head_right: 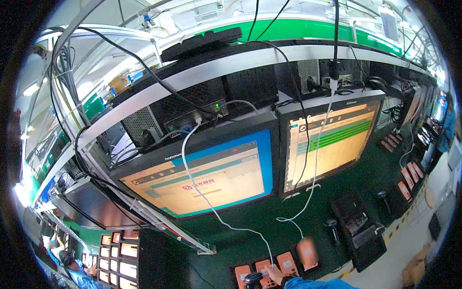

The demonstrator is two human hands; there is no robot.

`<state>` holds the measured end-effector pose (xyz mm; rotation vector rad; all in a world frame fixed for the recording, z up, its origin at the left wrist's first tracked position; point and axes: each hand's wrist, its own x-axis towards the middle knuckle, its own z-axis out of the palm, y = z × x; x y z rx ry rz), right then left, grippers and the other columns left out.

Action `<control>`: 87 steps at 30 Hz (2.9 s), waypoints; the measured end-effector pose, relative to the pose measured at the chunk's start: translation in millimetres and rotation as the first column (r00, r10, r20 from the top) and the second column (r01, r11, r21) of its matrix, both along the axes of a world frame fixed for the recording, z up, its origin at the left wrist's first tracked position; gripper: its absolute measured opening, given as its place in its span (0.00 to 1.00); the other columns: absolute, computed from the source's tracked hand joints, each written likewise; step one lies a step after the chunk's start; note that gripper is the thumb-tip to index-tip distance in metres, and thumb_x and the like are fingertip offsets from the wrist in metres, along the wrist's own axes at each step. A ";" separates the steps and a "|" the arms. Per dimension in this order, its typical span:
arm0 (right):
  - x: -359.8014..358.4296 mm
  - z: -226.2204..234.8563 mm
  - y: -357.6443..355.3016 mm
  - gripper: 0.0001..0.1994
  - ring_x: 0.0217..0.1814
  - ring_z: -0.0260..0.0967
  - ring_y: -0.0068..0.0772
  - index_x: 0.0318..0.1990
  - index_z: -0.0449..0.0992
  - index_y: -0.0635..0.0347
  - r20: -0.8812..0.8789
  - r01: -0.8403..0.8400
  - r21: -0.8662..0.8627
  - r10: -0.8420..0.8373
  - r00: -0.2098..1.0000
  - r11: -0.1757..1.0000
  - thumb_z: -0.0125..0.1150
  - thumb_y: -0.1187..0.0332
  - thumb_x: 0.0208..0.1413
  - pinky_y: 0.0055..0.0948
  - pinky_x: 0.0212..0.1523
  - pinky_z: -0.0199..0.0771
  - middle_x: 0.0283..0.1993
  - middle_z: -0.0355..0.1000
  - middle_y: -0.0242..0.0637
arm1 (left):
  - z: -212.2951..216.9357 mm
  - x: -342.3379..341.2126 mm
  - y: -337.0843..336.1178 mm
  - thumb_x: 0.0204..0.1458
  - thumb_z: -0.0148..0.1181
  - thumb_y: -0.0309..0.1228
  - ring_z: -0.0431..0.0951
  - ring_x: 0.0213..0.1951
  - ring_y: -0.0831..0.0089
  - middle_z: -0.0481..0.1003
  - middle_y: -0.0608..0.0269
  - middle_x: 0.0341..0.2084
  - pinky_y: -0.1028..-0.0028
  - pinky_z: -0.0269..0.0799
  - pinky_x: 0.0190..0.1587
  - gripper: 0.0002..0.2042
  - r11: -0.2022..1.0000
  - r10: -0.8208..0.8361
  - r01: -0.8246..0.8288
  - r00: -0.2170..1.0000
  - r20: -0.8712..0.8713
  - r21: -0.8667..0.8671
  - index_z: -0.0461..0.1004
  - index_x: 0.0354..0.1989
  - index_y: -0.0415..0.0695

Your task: Testing and scanning smartphones at a manufacturing or quality control station.

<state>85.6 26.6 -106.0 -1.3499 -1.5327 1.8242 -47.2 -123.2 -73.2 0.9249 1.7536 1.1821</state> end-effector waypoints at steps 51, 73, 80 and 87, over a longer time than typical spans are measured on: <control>27.0 126.1 -1.8 0.08 0.38 0.72 0.37 0.33 0.79 0.60 0.213 -0.362 0.651 0.297 0.931 0.667 0.61 0.65 0.51 0.32 0.39 0.71 0.34 0.75 0.36 | 81.0 11.2 44.2 0.50 0.58 0.24 0.77 0.27 0.75 0.77 0.60 0.28 0.74 0.72 0.29 0.10 0.977 -0.211 0.210 0.976 -0.058 -0.027 0.72 0.41 0.41; 100.4 48.2 123.6 0.15 0.44 0.67 0.47 0.41 0.74 0.58 0.383 0.155 0.678 -0.526 0.759 0.718 0.59 0.59 0.49 0.44 0.44 0.66 0.40 0.72 0.45 | -59.0 5.8 -19.3 0.50 0.58 0.26 0.76 0.30 0.71 0.76 0.61 0.29 0.72 0.72 0.33 0.12 0.990 0.090 -0.089 0.996 -0.005 0.106 0.73 0.43 0.38; 104.6 -79.5 167.0 0.15 0.42 0.63 0.39 0.28 0.74 0.51 0.771 -0.334 0.465 -0.189 0.608 0.820 0.47 0.52 0.53 0.50 0.48 0.52 0.38 0.71 0.43 | 0.1 18.8 -25.9 0.53 0.57 0.24 0.73 0.28 0.77 0.75 0.65 0.28 0.78 0.70 0.31 0.06 0.949 0.311 -0.274 0.892 0.327 -0.156 0.74 0.38 0.38; 66.0 -1.6 156.2 0.08 0.35 0.68 0.44 0.27 0.71 0.52 0.586 -0.252 0.727 -0.386 0.713 0.639 0.49 0.64 0.57 0.46 0.46 0.59 0.27 0.71 0.36 | 26.8 36.5 -26.4 0.52 0.53 0.22 0.78 0.27 0.74 0.78 0.59 0.29 0.78 0.72 0.26 0.07 0.890 0.426 -0.368 0.881 0.204 -0.270 0.71 0.39 0.40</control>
